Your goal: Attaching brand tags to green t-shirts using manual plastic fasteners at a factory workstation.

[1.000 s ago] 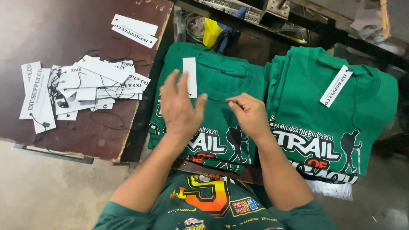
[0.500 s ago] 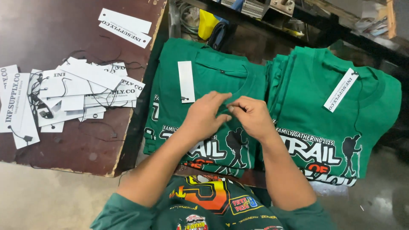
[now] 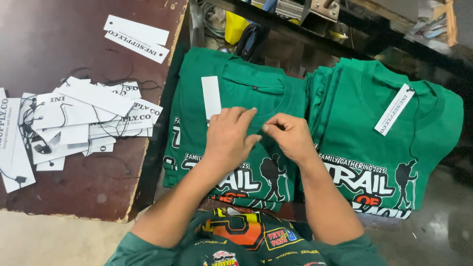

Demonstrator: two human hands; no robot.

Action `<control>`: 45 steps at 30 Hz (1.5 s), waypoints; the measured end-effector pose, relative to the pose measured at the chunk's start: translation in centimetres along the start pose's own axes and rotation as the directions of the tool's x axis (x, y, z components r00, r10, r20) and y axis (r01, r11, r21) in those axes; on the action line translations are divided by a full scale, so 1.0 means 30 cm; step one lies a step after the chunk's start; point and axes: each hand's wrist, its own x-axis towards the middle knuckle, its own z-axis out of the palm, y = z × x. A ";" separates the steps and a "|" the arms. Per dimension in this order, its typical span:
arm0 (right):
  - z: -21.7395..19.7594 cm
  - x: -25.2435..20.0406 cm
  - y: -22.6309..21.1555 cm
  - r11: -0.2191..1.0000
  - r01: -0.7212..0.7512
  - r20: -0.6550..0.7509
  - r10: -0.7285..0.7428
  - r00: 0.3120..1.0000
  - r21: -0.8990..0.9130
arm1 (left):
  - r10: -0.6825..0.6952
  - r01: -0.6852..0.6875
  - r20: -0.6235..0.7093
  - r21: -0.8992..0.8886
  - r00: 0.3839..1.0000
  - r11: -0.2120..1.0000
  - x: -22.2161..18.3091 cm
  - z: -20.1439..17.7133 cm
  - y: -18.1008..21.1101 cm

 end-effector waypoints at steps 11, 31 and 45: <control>-0.011 0.167 0.050 0.894 -0.341 0.176 0.300 0.937 0.291 | 0.006 0.029 0.092 -0.380 0.996 0.924 0.142 0.151 -0.113; 0.054 0.317 0.110 0.947 0.070 -0.216 -0.143 0.966 -0.314 | -0.314 0.306 -0.004 -0.210 0.949 0.928 0.340 0.170 -0.255; 0.060 0.408 0.194 0.836 0.043 -0.140 -0.142 0.980 -0.548 | -0.059 0.055 -0.112 -0.034 0.992 0.998 0.297 0.251 -0.310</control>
